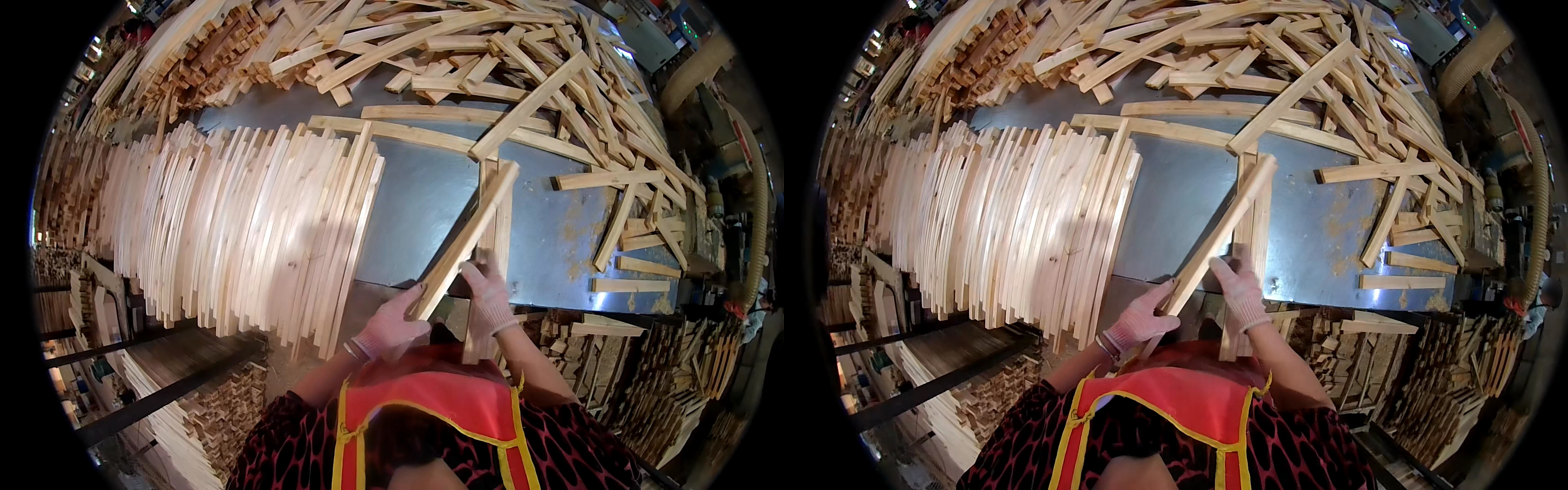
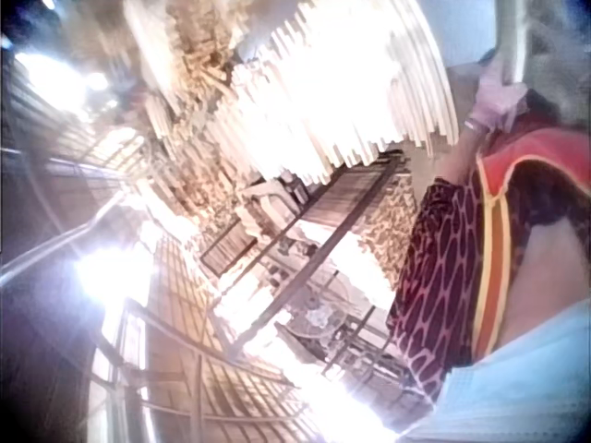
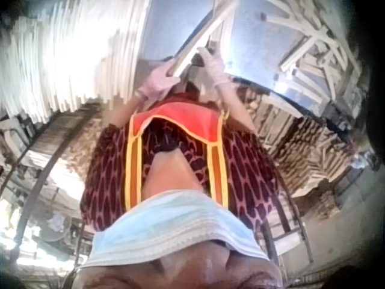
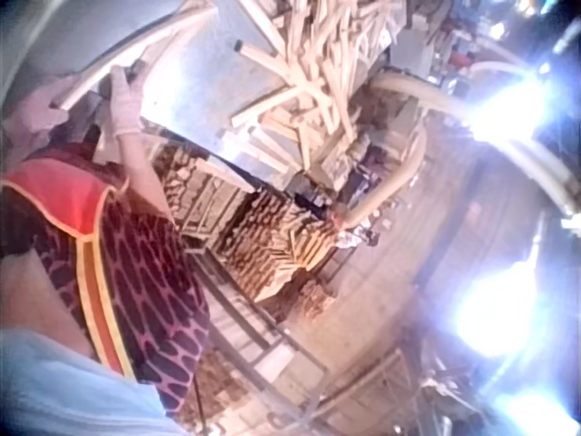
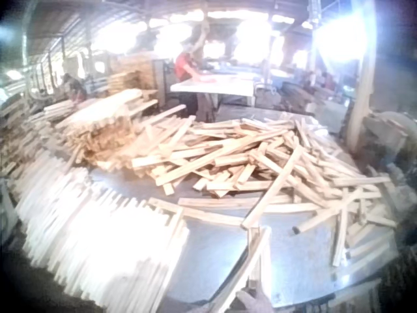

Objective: The person sorts wooden planks on a metal table, picking them up from a disorganized pile and arranging them into a neat stack. They repeatedly gather planks with both hands and place them in an orderly fashion.

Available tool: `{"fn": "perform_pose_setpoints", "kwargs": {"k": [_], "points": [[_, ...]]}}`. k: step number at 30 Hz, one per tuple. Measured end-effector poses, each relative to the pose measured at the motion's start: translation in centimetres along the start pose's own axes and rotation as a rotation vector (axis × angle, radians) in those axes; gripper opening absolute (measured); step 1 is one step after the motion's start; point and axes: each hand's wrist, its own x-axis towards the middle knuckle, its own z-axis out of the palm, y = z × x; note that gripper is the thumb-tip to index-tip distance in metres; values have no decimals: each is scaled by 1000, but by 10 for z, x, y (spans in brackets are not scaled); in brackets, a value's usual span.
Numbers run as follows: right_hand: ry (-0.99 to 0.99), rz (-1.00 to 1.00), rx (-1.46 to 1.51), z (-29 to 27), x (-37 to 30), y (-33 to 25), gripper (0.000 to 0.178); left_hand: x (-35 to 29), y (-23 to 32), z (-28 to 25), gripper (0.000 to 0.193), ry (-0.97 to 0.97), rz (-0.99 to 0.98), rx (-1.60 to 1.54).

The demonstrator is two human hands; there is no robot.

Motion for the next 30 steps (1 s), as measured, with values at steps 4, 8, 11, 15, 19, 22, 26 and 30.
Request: {"fn": "perform_pose_setpoints", "kwargs": {"k": [4, 8, 11, 15, 19, 22, 26, 30], "points": [[-276, 82, 765, 66, -6, -6, 73, -29, -39, -14, 61, -213, -160, -884], [-131, 67, 664, 114, -5, -7, 63, -43, -48, -17, 47, 43, -53, -571], [-129, -120, -158, 131, 2, -11, 68, -40, -62, -28, 43, 349, -53, 199], [-284, -151, -698, 155, 15, -44, 83, -38, -59, -35, 68, 561, 82, 843], [-672, -335, -466, 130, 79, -24, 61, -15, -12, -53, 91, 410, -109, 1159], [-194, -1234, -1065, 87, 148, -66, 16, 15, -33, -59, 88, 467, -149, 1274], [565, -530, 12, -25, 274, -135, 61, 30, -33, -65, 76, 544, 30, 1248], [526, -329, 503, -98, 346, -153, 57, 33, -17, -70, 69, 598, 223, 1237]]}}
